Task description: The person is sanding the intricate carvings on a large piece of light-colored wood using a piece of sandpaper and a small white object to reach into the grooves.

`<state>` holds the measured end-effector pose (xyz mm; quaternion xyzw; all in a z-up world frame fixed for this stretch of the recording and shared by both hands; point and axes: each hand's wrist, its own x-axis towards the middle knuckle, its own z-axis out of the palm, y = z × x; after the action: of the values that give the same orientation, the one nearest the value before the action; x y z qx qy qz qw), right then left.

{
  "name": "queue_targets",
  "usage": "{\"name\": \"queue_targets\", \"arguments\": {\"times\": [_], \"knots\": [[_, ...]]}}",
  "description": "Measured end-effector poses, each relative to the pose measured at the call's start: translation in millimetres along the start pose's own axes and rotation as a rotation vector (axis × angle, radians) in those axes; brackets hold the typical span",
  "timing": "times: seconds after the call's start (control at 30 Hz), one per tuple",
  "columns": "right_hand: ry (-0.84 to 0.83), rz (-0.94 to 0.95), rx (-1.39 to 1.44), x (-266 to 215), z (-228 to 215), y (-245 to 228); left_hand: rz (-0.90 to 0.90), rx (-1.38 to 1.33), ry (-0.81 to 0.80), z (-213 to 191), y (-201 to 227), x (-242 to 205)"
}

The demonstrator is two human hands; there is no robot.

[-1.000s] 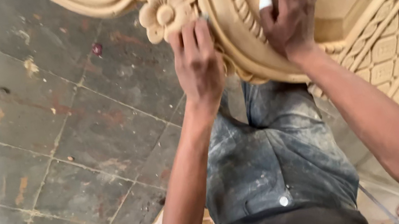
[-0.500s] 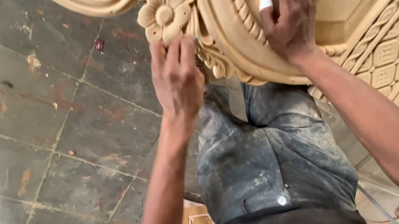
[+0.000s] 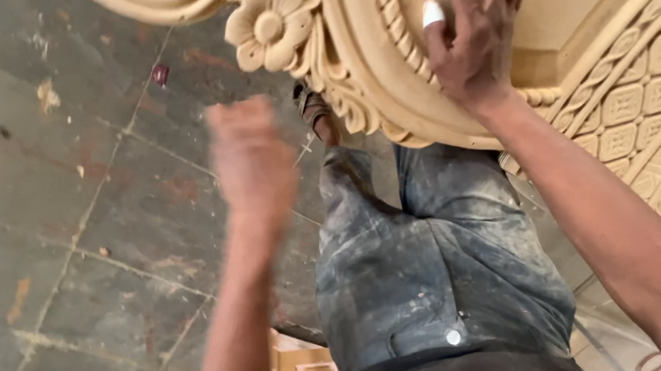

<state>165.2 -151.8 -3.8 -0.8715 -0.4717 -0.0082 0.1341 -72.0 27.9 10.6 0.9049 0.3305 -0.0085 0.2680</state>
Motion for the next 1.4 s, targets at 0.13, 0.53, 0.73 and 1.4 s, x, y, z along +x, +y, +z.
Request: {"name": "queue_targets", "arguments": {"times": [0.13, 0.53, 0.73, 1.4], "knots": [[0.039, -0.036, -0.030, 3.2, 6.6, 6.1, 0.070, -0.117, 0.198, -12.5, -28.5, -2.4], [-0.009, 0.000, 0.014, 0.3, 0.8, 0.5, 0.285, -0.484, 0.308, 27.1, -9.9, 22.8], [0.013, -0.006, 0.001, 1.0, 7.1, 5.7, 0.266, -0.458, 0.415, 57.1, 1.9, 26.0], [0.023, -0.031, 0.006, 6.8, -1.3, -3.3, 0.718, -0.013, 0.081, 8.6, -80.3, 62.3]]}}
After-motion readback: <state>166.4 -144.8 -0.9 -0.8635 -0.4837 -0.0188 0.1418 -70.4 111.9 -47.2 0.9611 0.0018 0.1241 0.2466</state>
